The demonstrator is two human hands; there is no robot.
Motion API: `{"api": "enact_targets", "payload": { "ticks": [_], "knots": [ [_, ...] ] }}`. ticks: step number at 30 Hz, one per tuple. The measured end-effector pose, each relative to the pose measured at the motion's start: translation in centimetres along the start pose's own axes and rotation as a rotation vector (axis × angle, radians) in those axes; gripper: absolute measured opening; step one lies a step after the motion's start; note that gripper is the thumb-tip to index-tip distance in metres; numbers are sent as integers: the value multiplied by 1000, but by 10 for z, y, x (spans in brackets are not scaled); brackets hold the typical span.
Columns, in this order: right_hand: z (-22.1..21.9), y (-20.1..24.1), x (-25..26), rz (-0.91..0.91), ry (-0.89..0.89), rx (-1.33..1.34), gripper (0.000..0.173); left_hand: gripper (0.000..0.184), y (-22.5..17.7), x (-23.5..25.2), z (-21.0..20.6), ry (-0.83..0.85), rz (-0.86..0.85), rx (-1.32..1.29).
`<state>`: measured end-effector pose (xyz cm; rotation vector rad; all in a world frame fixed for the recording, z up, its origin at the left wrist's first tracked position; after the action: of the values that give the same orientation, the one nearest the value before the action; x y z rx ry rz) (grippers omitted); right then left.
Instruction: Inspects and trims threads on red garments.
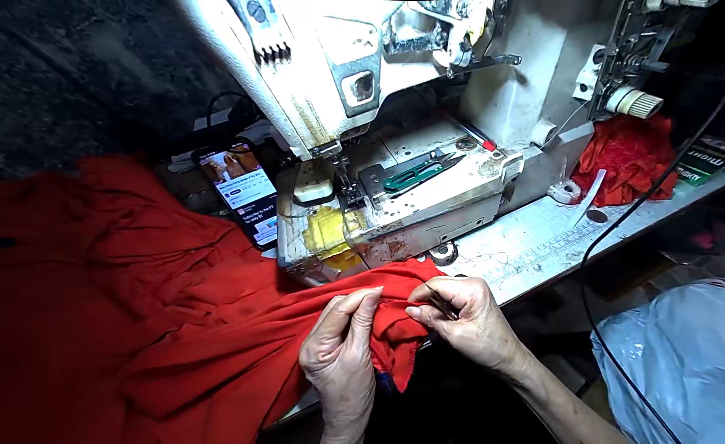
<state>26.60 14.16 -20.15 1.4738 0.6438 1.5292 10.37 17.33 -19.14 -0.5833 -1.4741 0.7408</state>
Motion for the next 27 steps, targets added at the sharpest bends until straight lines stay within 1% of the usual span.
{"api": "enact_targets", "payload": {
  "ticks": [3,5,8,11,13,15,16,18,20,22,25,27],
  "knots": [
    [-1,0,-2,17,-38,18,5,10,-12,10,7,76,-165,210],
    [-2,0,-3,40,-63,0,5,12,-23,19,13,76,-188,276],
    [0,0,-6,39,-98,-35,5,10,-27,26,18,64,-100,159],
    [5,3,-10,-49,-101,13,5,10,-29,24,19,91,21,11],
    [9,8,-13,-99,-97,39,18,11,-31,21,17,103,69,-28],
    [9,16,-15,-66,-99,29,28,11,-33,19,15,113,90,-57],
    [7,22,-14,-35,-101,18,30,11,-34,19,14,121,91,-66],
    [2,32,-9,18,-71,-3,28,11,-37,19,15,147,52,-26],
    [-4,36,-4,28,-19,-45,24,11,-40,16,18,180,-17,124],
    [-9,33,-1,25,-10,-117,19,11,-39,12,21,213,-29,249],
    [-11,27,-2,-29,-46,-120,8,14,-31,6,22,326,9,283],
    [-11,28,-2,-61,-74,-68,6,14,-29,7,21,401,-16,285]
  ]
}}
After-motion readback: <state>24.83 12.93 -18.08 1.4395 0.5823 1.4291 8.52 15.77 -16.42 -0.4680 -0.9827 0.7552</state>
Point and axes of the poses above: each hand's wrist, its own x-axis towards the middle knuckle, its own z-axis out of the back of the hand, y = z × x, the point moved 2 cm from there along x, towards the middle knuckle
